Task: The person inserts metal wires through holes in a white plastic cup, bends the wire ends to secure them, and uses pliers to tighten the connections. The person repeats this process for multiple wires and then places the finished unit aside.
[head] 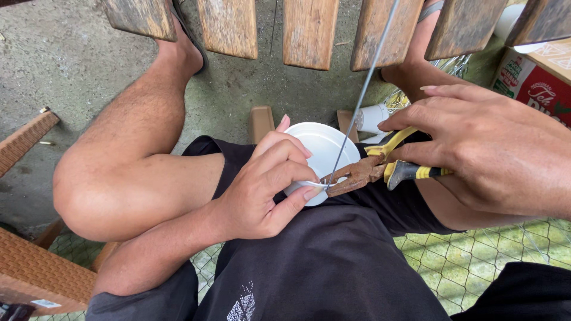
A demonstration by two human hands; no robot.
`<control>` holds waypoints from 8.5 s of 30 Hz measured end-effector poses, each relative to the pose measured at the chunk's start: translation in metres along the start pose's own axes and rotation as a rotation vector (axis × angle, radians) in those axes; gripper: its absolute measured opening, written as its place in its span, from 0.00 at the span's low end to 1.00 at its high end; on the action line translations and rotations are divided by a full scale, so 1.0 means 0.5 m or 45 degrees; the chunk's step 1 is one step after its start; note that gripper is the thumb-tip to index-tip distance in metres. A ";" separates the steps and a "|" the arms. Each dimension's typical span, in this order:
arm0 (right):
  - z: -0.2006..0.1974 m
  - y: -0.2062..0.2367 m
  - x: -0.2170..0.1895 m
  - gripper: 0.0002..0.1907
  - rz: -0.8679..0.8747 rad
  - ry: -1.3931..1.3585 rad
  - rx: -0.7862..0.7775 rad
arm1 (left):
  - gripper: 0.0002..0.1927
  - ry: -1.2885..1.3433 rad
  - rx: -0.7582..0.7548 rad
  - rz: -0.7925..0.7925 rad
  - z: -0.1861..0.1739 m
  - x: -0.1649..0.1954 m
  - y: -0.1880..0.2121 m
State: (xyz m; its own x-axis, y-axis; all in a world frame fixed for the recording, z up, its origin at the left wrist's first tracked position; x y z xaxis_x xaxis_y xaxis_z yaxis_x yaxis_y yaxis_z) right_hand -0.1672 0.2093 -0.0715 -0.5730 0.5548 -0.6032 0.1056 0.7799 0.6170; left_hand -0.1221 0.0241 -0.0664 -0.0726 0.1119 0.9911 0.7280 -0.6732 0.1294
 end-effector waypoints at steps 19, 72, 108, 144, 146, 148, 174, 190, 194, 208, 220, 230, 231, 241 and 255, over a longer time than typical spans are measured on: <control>0.015 -0.006 0.014 0.26 -0.064 -0.143 -0.004 | 0.09 0.010 0.002 -0.033 0.006 -0.012 -0.009; -0.011 0.009 -0.014 0.26 0.061 -0.190 0.296 | 0.06 0.009 0.052 -0.011 0.004 -0.001 0.008; -0.042 0.056 -0.109 0.21 0.223 -0.079 0.373 | 0.06 -0.034 0.189 0.158 0.000 0.073 0.057; -0.178 0.225 0.081 0.23 1.124 0.385 1.545 | 0.10 0.286 0.234 0.059 0.022 0.069 0.082; -0.176 0.225 0.079 0.23 1.112 0.415 1.547 | 0.11 0.290 0.234 0.063 0.022 0.072 0.085; -0.174 0.220 0.076 0.24 1.091 0.462 1.543 | 0.10 0.287 0.241 0.064 0.021 0.073 0.087; -0.153 0.209 0.045 0.23 0.977 0.733 1.640 | 0.10 0.253 0.255 0.088 0.013 0.084 0.094; 0.067 -0.219 -0.086 0.26 0.111 -0.905 0.528 | 0.09 0.241 0.254 0.229 -0.010 0.110 0.114; 0.061 -0.290 -0.118 0.35 -0.130 -1.353 0.772 | 0.11 0.328 0.280 0.180 -0.014 0.097 0.113; -0.006 -0.318 -0.114 0.28 0.008 -1.991 1.219 | 0.08 0.283 0.359 0.349 -0.020 0.118 0.123; 0.058 -0.280 -0.076 0.19 0.037 -2.060 1.155 | 0.04 0.442 0.285 0.422 -0.024 0.122 0.135; 0.057 -0.261 -0.081 0.20 0.244 -1.390 1.021 | 0.03 0.494 0.284 0.435 -0.020 0.102 0.145; 0.050 -0.246 -0.082 0.20 0.372 -1.138 0.974 | 0.03 0.491 0.287 0.425 -0.020 0.100 0.146; -0.176 -0.050 0.013 0.17 0.548 -0.569 1.776 | 0.04 0.471 0.314 0.378 -0.024 0.087 0.141; -0.225 -0.132 0.114 0.16 0.446 -1.228 1.406 | 0.03 0.546 0.293 0.410 -0.034 0.101 0.141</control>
State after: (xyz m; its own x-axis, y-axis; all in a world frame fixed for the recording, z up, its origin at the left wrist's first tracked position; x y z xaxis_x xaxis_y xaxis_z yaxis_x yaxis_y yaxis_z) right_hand -0.2980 0.1567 -0.0898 0.3023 0.3839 -0.8725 0.9126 0.1478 0.3813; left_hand -0.0859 -0.0302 -0.0066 -0.0580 -0.4104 0.9101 0.8852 -0.4426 -0.1431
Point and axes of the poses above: each hand's wrist, its own y-axis away from the middle knuckle, its own z-axis out of the palm, x = y × z, the point moved 9 cm from there along -y, towards the middle knuckle, and after that the axes turned 10 degrees about -x, right-handed, at the moved point
